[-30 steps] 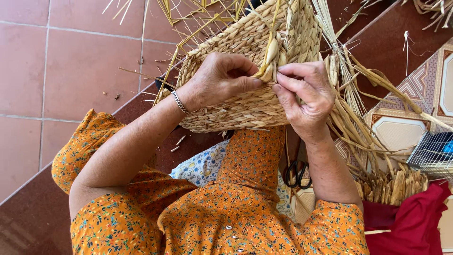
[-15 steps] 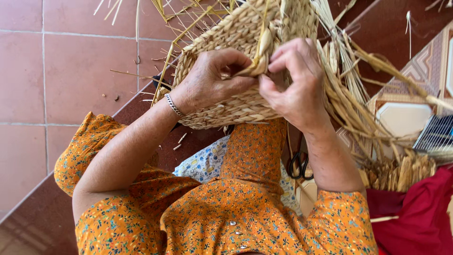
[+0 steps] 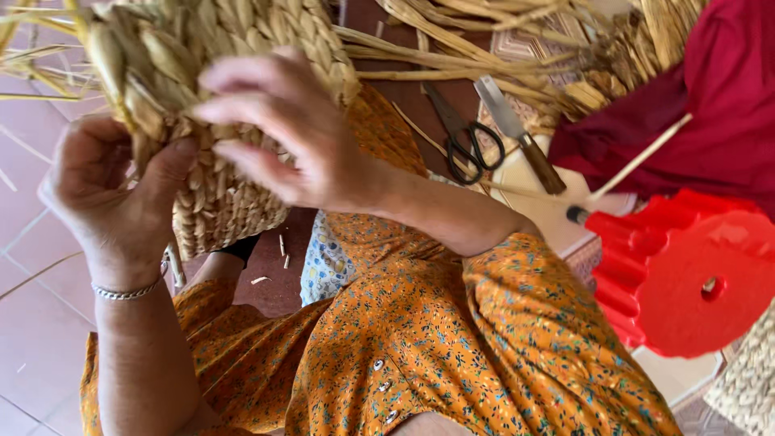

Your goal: The person weaves a rectangular basket using dried plant fibers, interlacing strands by hand and trimming excess material with scissors. The person rotates the basket to work on different sides and finishes by cutting protruding fibers.

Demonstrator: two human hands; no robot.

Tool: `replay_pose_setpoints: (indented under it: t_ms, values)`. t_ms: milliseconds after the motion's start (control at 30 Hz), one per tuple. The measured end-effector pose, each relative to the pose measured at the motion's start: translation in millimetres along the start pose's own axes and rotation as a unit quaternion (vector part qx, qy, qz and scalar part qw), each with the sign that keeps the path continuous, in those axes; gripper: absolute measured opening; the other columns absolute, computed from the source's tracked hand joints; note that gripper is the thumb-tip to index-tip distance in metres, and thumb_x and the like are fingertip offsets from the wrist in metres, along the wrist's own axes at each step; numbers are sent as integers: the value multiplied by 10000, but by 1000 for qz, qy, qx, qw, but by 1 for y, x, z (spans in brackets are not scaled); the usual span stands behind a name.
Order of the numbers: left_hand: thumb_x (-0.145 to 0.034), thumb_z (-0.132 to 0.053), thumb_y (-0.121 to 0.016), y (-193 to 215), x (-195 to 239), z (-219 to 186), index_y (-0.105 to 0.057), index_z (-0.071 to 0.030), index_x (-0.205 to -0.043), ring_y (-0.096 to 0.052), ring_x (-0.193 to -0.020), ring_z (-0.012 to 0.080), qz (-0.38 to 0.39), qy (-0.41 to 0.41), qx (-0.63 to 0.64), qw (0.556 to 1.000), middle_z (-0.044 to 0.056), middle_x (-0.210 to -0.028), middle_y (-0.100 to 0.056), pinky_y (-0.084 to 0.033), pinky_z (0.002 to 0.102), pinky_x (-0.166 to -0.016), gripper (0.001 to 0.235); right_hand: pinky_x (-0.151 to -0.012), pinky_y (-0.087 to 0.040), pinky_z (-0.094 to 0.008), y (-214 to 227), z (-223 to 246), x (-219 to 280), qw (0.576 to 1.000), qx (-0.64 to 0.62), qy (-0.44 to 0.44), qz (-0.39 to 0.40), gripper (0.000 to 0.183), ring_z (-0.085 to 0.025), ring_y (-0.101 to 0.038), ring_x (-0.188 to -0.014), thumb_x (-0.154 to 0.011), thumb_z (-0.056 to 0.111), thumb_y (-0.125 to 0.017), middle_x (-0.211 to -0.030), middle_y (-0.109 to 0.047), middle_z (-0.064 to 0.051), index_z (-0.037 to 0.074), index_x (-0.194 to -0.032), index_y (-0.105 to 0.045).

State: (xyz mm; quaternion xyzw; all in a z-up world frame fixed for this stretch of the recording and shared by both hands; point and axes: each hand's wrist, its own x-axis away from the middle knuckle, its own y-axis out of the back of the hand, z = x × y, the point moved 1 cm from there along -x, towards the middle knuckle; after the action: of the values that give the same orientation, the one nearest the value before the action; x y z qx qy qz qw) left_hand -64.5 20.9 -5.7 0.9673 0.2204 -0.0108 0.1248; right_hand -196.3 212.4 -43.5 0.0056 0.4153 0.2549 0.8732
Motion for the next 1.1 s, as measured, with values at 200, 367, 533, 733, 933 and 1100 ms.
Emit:
replay_pose_setpoints:
  t_ms: [200,367,533,733,933,1100]
  values:
    - [-977,-7,-794,-15,-8,-17,-607,-17,-1094,-691,-957,73,-7,28,9,1000,42,-1051,-703,-596,226,-913,220,-676,-630,-299,136,-66,138,933,138,-315,105,104,-150,-723,-827,-1010,78,-731,-1052,-752,-134,26,-1092,-695]
    - [-919,-2,-764,-18,-9,-18,-593,-36,-1069,-685,-860,87,-19,101,0,995,26,-979,-694,-583,250,-804,230,-665,-571,-392,185,-86,239,787,374,-421,252,387,-269,-664,-813,-849,206,-867,-1079,-688,-205,0,-1106,-663]
    - [-983,-36,-809,-9,-5,-11,-658,26,-1191,-689,-979,135,44,10,-44,998,60,-1086,-711,-585,313,-937,264,-777,-532,-490,175,-89,251,812,397,-352,244,513,-379,-673,-934,-787,232,-900,-1073,-685,-201,50,-1152,-589]
    - [-1017,-131,-825,-5,-7,1,-708,-38,-1202,-715,-969,128,49,-82,-123,988,55,-1100,-763,-598,321,-917,238,-768,-565,-423,188,-85,226,737,250,-596,196,616,-267,-692,-885,-794,201,-859,-1033,-674,-154,48,-1296,-538]
    - [-971,-197,-853,-13,-12,-5,-687,-9,-1191,-735,-973,207,30,-144,-170,974,108,-1090,-739,-603,343,-879,333,-642,-506,-225,184,-31,195,861,-24,-509,13,707,-76,-648,-783,-953,257,-778,-1030,-660,-52,-32,-1517,-465]
    - [-947,-187,-855,-25,-13,-1,-675,-1,-1236,-743,-992,276,6,-174,-181,968,153,-1117,-721,-603,358,-878,387,-468,-470,-184,173,24,161,898,-210,-364,130,773,-6,-580,-562,-1001,354,-721,-779,-647,74,-4,-1603,-394]
